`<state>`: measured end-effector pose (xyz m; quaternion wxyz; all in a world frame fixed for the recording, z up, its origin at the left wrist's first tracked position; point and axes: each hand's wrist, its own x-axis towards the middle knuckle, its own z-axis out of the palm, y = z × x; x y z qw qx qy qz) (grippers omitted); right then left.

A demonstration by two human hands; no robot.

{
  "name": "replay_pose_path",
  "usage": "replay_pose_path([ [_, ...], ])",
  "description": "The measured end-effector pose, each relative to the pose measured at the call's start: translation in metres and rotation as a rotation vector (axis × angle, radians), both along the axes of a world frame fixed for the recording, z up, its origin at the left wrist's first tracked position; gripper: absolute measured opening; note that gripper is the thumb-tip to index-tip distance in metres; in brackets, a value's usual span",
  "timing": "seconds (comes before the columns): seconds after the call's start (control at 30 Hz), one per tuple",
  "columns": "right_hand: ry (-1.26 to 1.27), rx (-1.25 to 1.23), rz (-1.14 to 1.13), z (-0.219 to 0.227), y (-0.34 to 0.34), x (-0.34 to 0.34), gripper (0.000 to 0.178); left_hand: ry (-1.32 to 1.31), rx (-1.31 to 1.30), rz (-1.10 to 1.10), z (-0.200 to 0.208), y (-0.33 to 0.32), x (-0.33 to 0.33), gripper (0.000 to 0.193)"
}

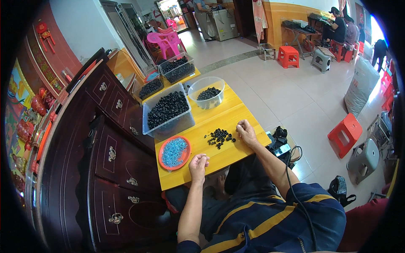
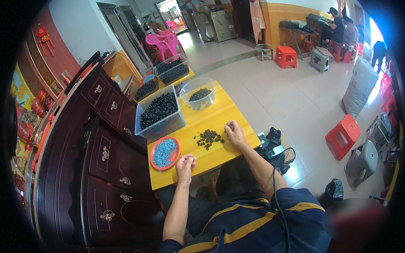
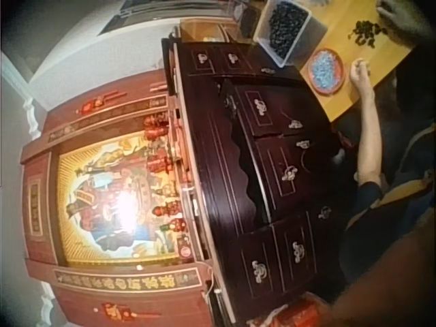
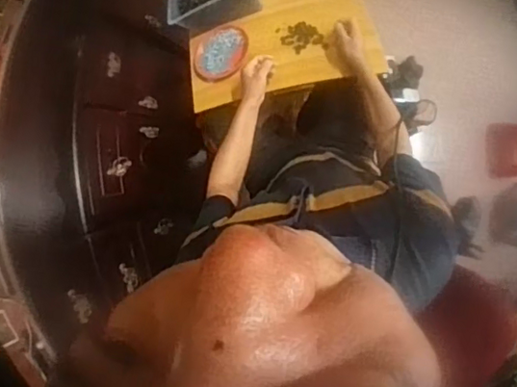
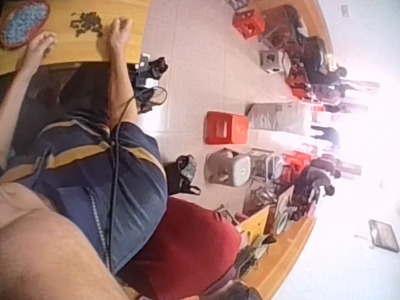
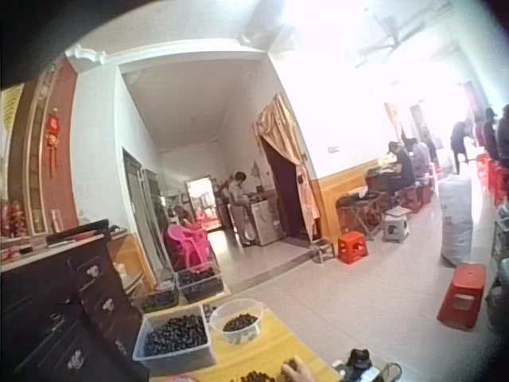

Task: The recorder is assembling small black plastic rings with blue beads.

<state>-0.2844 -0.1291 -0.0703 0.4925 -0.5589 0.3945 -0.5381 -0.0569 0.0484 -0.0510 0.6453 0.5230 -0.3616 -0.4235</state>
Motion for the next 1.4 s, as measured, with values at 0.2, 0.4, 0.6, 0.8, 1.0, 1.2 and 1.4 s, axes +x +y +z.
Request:
replay_pose_path([
  [0.2,-0.003,0.060,0.031,0.003,0.001,0.000,0.023,0.046,0.000,0.020,-0.006,0.002,0.000,0.008],
  [0.4,0.056,0.027,-0.036,0.004,0.007,0.003,0.025,0.073,0.008,0.024,-0.012,0.000,0.003,0.009],
  [0.6,0.083,-0.023,-0.015,-0.004,0.003,0.000,0.022,0.057,0.002,0.013,-0.018,0.006,0.013,0.010],
  [0.8,0.193,-0.128,-0.073,-0.007,0.000,-0.001,0.023,0.026,0.036,0.002,-0.023,0.007,0.016,0.011],
  [1.0,0.100,0.034,-0.044,-0.003,0.004,0.001,0.027,-0.013,0.047,-0.027,-0.022,0.006,0.018,0.011],
  [1.2,-0.010,0.080,0.035,-0.004,-0.001,-0.006,0.023,0.012,0.048,-0.029,-0.018,-0.003,0.009,0.011],
  [1.4,-0.083,0.063,0.041,-0.003,0.003,-0.001,0.021,0.019,0.032,-0.059,-0.012,-0.013,-0.019,0.008],
])
